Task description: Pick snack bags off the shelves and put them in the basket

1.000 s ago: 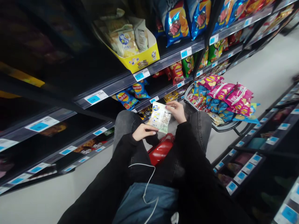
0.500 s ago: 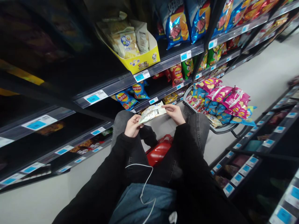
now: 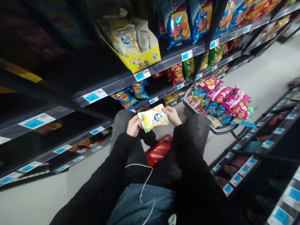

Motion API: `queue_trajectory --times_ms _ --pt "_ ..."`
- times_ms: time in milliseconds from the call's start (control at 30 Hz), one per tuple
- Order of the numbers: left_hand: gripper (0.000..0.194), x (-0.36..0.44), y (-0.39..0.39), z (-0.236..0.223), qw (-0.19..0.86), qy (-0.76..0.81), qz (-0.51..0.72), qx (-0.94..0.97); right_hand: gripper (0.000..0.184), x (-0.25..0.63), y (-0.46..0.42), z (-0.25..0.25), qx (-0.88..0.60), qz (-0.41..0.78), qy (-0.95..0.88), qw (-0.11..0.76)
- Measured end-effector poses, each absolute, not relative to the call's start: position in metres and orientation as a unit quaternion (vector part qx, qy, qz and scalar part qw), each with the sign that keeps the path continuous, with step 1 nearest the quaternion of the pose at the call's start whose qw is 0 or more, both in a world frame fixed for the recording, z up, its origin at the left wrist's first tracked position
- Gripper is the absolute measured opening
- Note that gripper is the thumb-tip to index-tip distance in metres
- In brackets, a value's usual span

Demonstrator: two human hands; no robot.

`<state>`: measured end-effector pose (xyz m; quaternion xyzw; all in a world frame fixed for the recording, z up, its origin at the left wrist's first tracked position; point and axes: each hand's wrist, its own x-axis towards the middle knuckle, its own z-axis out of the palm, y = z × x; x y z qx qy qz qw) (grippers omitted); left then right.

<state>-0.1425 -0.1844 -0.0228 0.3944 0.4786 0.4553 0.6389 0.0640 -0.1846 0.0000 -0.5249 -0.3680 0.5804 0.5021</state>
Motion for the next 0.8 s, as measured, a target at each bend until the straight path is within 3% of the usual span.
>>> queue_trajectory --times_ms 167,267,400,500,700,800 --pt "0.032 -0.144 -0.187 -0.023 0.634 0.487 0.419 0.43 0.04 0.066 -0.185 -0.002 -0.502 0.609 -0.351 0.504" --pt "0.038 -0.145 -0.188 -0.022 0.626 0.509 0.38 0.452 0.034 0.07 -0.185 0.0 -0.508 0.542 -0.41 0.529" --pt "0.051 -0.145 -0.186 -0.015 0.651 0.504 0.417 0.384 0.027 0.077 -0.186 0.005 -0.545 0.432 -0.483 0.533" --pt "0.06 -0.145 -0.184 -0.012 0.659 0.488 0.458 0.343 0.03 0.078 -0.187 0.008 -0.519 0.456 -0.487 0.534" --pt "0.041 -0.148 -0.183 -0.016 0.6 0.485 0.504 0.388 0.028 0.069 -0.188 0.007 -0.491 0.516 -0.481 0.511" --pt "0.056 -0.15 -0.185 -0.011 0.621 0.446 0.491 0.418 0.045 0.066 -0.189 0.005 -0.473 0.541 -0.484 0.5"
